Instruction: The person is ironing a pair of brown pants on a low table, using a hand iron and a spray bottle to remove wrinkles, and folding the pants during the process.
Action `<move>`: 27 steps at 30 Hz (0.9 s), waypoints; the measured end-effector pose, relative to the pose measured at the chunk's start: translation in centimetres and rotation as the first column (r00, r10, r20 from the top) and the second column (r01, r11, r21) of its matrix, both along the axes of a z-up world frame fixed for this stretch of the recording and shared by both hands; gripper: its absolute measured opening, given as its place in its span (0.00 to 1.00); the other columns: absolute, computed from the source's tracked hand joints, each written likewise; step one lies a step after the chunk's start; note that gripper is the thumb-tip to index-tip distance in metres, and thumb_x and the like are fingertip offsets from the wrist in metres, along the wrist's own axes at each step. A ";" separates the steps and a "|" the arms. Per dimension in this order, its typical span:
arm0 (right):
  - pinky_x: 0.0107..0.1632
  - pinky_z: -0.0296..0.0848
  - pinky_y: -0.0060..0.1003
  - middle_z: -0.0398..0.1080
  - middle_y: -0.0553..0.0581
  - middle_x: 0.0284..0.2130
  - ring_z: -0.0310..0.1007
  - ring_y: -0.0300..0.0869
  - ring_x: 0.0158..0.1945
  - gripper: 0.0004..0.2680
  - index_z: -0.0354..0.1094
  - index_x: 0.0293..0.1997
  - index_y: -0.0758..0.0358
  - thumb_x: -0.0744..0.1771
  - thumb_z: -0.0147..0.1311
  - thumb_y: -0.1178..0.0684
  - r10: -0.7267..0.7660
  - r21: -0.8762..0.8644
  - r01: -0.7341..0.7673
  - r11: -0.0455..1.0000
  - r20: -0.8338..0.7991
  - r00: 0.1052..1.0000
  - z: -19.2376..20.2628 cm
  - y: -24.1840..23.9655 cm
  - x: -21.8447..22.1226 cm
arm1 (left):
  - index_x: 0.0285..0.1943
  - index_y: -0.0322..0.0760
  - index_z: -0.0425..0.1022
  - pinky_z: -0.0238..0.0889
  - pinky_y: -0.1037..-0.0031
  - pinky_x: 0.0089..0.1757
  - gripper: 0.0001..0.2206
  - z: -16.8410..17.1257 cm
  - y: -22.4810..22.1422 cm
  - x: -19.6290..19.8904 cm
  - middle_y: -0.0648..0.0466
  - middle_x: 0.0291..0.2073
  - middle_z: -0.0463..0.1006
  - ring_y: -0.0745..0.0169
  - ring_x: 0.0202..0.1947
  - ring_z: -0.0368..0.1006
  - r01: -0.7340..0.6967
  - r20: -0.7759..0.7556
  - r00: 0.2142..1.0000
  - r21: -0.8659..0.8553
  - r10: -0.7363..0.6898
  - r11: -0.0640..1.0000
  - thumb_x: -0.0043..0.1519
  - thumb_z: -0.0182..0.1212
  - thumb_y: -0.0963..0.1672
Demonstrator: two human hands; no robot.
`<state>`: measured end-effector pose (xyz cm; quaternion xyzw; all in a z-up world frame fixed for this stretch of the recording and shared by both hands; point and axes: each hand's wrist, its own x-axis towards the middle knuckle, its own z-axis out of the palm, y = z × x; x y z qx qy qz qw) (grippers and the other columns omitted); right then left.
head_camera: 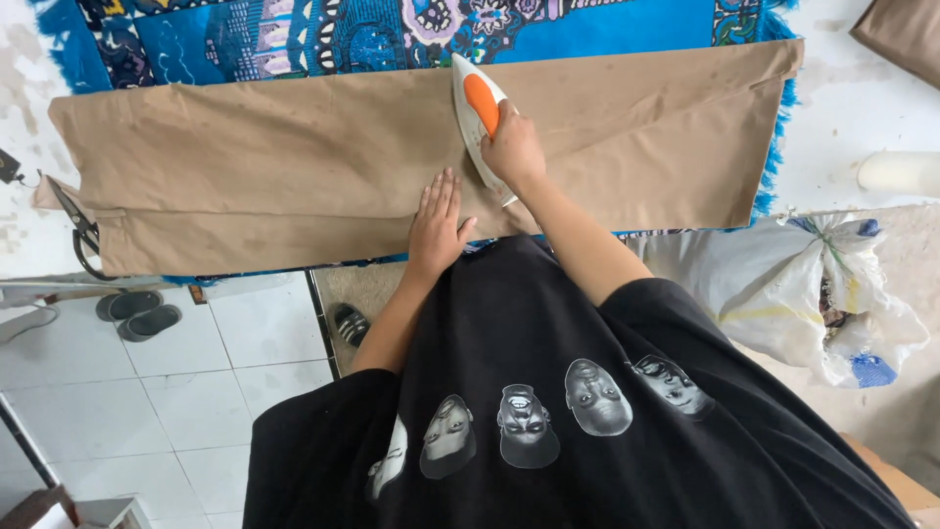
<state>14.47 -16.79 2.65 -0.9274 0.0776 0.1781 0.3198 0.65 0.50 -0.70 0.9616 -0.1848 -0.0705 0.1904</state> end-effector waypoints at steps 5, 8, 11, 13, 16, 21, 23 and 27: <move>0.37 0.71 0.63 0.75 0.71 0.33 0.74 0.69 0.38 0.10 0.60 0.49 0.59 0.64 0.47 0.56 -0.192 -0.130 0.184 0.974 -0.050 0.980 0.5 -7.1 2.6 | 0.79 0.28 0.53 0.47 0.54 0.71 0.34 0.5 0.2 0.3 0.42 0.77 0.52 0.43 0.77 0.50 -0.010 -0.003 1.000 -0.043 0.010 0.999 0.69 0.58 0.51; 0.42 0.75 0.58 0.77 0.63 0.37 0.78 0.62 0.42 0.13 0.66 0.51 0.55 0.62 0.48 0.55 -0.388 -0.210 0.376 0.903 -0.019 0.921 -0.3 -15.8 4.3 | 0.79 0.28 0.51 0.45 0.54 0.71 0.33 0.9 0.3 0.0 0.42 0.78 0.51 0.44 0.77 0.48 -0.017 -0.033 0.999 -0.081 0.014 0.997 0.69 0.57 0.50; 0.39 0.80 0.49 0.76 0.56 0.38 0.79 0.51 0.39 0.14 0.67 0.54 0.51 0.63 0.49 0.54 -0.567 -0.252 0.556 0.792 0.033 0.823 0.3 -24.7 6.0 | 0.79 0.28 0.50 0.44 0.53 0.71 0.33 0.5 0.2 0.3 0.42 0.78 0.50 0.44 0.78 0.47 -0.034 -0.048 0.998 -0.118 0.029 0.992 0.69 0.56 0.50; 0.34 0.83 0.42 0.75 0.51 0.38 0.80 0.43 0.34 0.13 0.65 0.56 0.50 0.65 0.50 0.55 -0.642 -0.277 0.623 0.732 0.024 0.766 0.7 -29.6 6.6 | 0.80 0.29 0.50 0.44 0.53 0.71 0.34 0.2 0.2 0.1 0.43 0.78 0.50 0.44 0.78 0.46 -0.049 -0.066 0.997 -0.125 0.041 0.991 0.68 0.55 0.50; 0.25 0.85 0.42 0.68 0.56 0.39 0.77 0.49 0.25 0.09 0.55 0.47 0.52 0.65 0.50 0.57 -0.719 -0.112 0.715 0.691 -0.001 0.695 1.0 -33.7 6.8 | 0.81 0.32 0.48 0.41 0.55 0.72 0.34 -0.1 0.4 -0.2 0.46 0.79 0.48 0.47 0.79 0.44 -0.048 -0.096 0.995 -0.114 0.037 0.992 0.68 0.53 0.50; 0.31 0.75 0.39 0.68 0.49 0.30 0.74 0.44 0.29 0.11 0.67 0.43 0.51 0.62 0.49 0.43 -0.613 -0.209 0.580 0.787 -0.162 0.773 4.0 -28.2 5.1 | 0.81 0.31 0.44 0.39 0.55 0.72 0.35 -0.8 0.2 -0.1 0.45 0.80 0.45 0.48 0.79 0.42 -0.013 -0.092 0.996 0.009 0.014 1.000 0.69 0.48 0.52; 0.24 0.74 0.41 0.69 0.54 0.24 0.75 0.47 0.22 0.10 0.70 0.46 0.56 0.62 0.55 0.51 -0.545 -0.004 0.548 0.836 -0.123 0.830 -1.2 -25.6 2.5 | 0.82 0.32 0.45 0.34 0.57 0.72 0.35 -1.0 0.0 -0.2 0.45 0.80 0.43 0.49 0.80 0.40 -0.037 -0.142 0.989 -0.006 0.035 0.999 0.69 0.48 0.52; 0.41 0.79 0.60 0.75 0.70 0.35 0.79 0.65 0.42 0.17 0.72 0.51 0.63 0.60 0.61 0.48 -0.110 -0.172 0.107 0.979 -0.008 0.994 -2.2 -17.8 -1.4 | 0.83 0.35 0.44 0.27 0.58 0.73 0.35 -1.7 0.1 -0.3 0.45 0.81 0.40 0.50 0.80 0.36 -0.064 -0.217 0.975 -0.030 0.056 0.997 0.69 0.46 0.54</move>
